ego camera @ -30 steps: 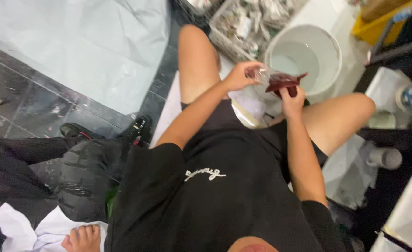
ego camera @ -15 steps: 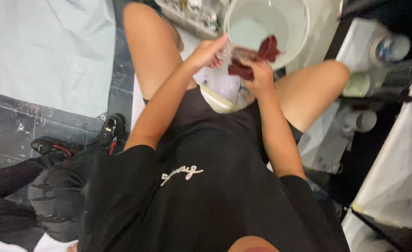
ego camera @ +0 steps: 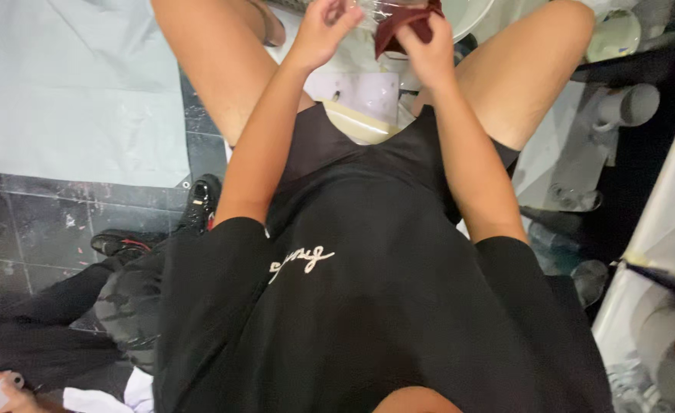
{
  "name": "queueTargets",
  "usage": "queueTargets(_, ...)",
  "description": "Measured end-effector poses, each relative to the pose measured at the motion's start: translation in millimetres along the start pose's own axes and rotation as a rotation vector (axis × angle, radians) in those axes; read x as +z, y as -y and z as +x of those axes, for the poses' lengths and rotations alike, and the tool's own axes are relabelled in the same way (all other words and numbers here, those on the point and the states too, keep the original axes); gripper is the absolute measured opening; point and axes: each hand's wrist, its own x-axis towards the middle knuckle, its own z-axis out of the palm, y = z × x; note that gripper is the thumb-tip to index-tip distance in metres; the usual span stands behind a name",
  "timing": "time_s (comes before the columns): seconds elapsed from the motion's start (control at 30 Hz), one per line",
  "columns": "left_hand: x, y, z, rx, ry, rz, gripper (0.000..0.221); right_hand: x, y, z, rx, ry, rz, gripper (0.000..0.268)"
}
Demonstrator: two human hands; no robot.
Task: The person sits on the floor and wipes various ceramic items, including bowls and cups, using a maroon cloth. They retrieve items from a nearby shelf, wipe them over a bucket of water, and return them to the shelf.
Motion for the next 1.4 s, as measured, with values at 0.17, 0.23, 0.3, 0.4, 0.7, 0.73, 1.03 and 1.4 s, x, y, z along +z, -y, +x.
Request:
queueTargets(0.17,15,-53,-30,0.091,-0.012,0.332,0.050,5,-1,-19,0.294,-0.105,0.378,0.031)
queueTargets(0.23,22,-70,-44,0.176,0.035,0.268,0.051,11,3,-35,0.281,-0.095,0.392,0.032)
queueTargets(0.3,25,-77,-51,0.385,0.103,0.147,0.045,16,9,-45,0.221,-0.108,0.359,0.031)
queueTargets(0.4,21,-74,-59,-0.300,0.000,0.056,0.056,28,22,-60,-0.046,-0.181,-0.006,0.023)
queueTargets(0.7,13,-56,-77,-0.504,0.011,0.195,0.086,44,73,-92,-0.464,0.154,-0.576,0.053)
queueTargets(0.73,13,-61,-77,-0.527,0.003,0.162,0.086,46,76,-95,-0.480,0.159,-0.574,0.053)
queueTargets(1.03,10,-58,-62,-0.543,0.012,0.111,0.061,34,55,-85,-0.498,0.218,-0.531,0.053)
queueTargets(1.4,22,-77,-27,0.271,-0.228,0.619,0.033,26,21,-43,-0.023,0.136,0.025,0.033)
